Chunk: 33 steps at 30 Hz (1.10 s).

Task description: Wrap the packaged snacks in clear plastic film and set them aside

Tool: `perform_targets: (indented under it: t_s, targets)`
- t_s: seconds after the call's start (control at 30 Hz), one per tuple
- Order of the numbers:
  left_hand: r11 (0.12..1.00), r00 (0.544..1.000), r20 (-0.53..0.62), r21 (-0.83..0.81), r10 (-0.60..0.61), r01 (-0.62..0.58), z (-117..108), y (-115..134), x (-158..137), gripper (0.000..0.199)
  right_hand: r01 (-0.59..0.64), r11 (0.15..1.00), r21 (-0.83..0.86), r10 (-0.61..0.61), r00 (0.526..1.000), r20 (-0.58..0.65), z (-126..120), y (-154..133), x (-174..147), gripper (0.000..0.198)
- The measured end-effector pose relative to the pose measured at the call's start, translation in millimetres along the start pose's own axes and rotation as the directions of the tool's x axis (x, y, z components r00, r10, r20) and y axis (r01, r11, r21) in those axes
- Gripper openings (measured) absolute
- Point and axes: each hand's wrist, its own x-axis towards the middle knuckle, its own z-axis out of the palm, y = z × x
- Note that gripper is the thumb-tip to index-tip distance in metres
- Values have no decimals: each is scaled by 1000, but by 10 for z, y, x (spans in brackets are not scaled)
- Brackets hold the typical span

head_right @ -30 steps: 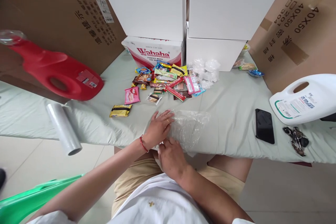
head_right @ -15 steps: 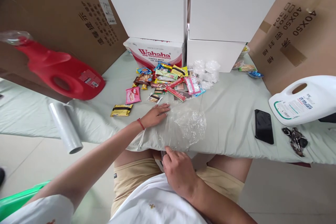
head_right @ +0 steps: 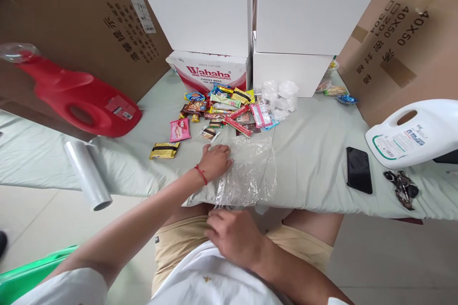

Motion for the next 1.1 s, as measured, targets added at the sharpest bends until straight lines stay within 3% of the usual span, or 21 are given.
perform_targets:
  t_s: [0.03, 0.07, 0.1, 0.17, 0.2, 0.27, 0.37, 0.47, 0.53, 0.63, 0.8, 0.83, 0.9, 0.97, 1.03, 1.1]
  targets:
    - [1000, 999, 32, -24, -2, 3, 9, -46, -28, 39, -61, 994, 90, 72, 991, -115, -168, 69, -41, 17]
    - [999, 997, 75, -52, -1, 5, 12, -102, -52, 46, -149, 978, 143, 182, 952, -248, -331, 172, -86, 21]
    - [997, 992, 124, -82, 5, 5, 12, -163, -73, 54, -273, 948, 165, 317, 858, -403, -476, 304, -129, 24]
    - [992, 978, 208, -130, 29, -2, 1, -277, -99, 66, -529, 829, 184, 517, 598, -612, -674, 616, -190, 38]
    - [990, 972, 232, -144, 44, -11, -8, -322, -107, 71, -615, 762, 201, 580, 512, -634, -720, 768, -200, 49]
    - [985, 960, 271, -169, 72, -26, -25, -383, -114, 79, -729, 648, 220, 698, 455, -553, -719, 1009, -178, 66]
    - [979, 947, 299, -195, 113, -55, -41, -434, -125, 87, -801, 573, 173, 798, 496, -342, -605, 1166, -88, 79]
    - [970, 932, 320, -219, 170, -101, -27, -513, -150, 97, -764, 617, 190, 784, 576, -233, -537, 1237, -54, 68]
    - [961, 921, 322, -235, 221, -149, 10, -594, -171, 104, -710, 649, 273, 761, 607, -229, -567, 1338, -107, 55]
    - [946, 914, 289, -239, 284, -218, 100, -719, -190, 111, -651, 672, 354, 740, 613, -278, -714, 1577, -261, 46]
    - [938, 912, 258, -224, 320, -266, 209, -790, -167, 112, -687, 684, 245, 729, 658, -189, -1069, 1859, -392, 35]
    - [939, 912, 259, -219, 319, -266, 210, -782, -161, 113, -711, 687, 153, 726, 660, -194, -1133, 1847, -370, 31]
    - [942, 914, 260, -210, 311, -261, 192, -753, -157, 115, -727, 683, -75, 674, 666, -321, -1222, 1726, -274, 26]
    - [946, 918, 261, -204, 300, -251, 157, -716, -162, 115, -682, 690, -244, 521, 701, -487, -1215, 1479, -114, 27]
    - [949, 918, 269, -203, 292, -243, 120, -685, -167, 116, -545, 777, -315, 355, 792, -497, -1066, 1151, 89, 30]
    - [950, 916, 278, -205, 288, -236, 87, -674, -163, 116, -317, 889, -330, 226, 931, -287, -774, 823, 307, 29]
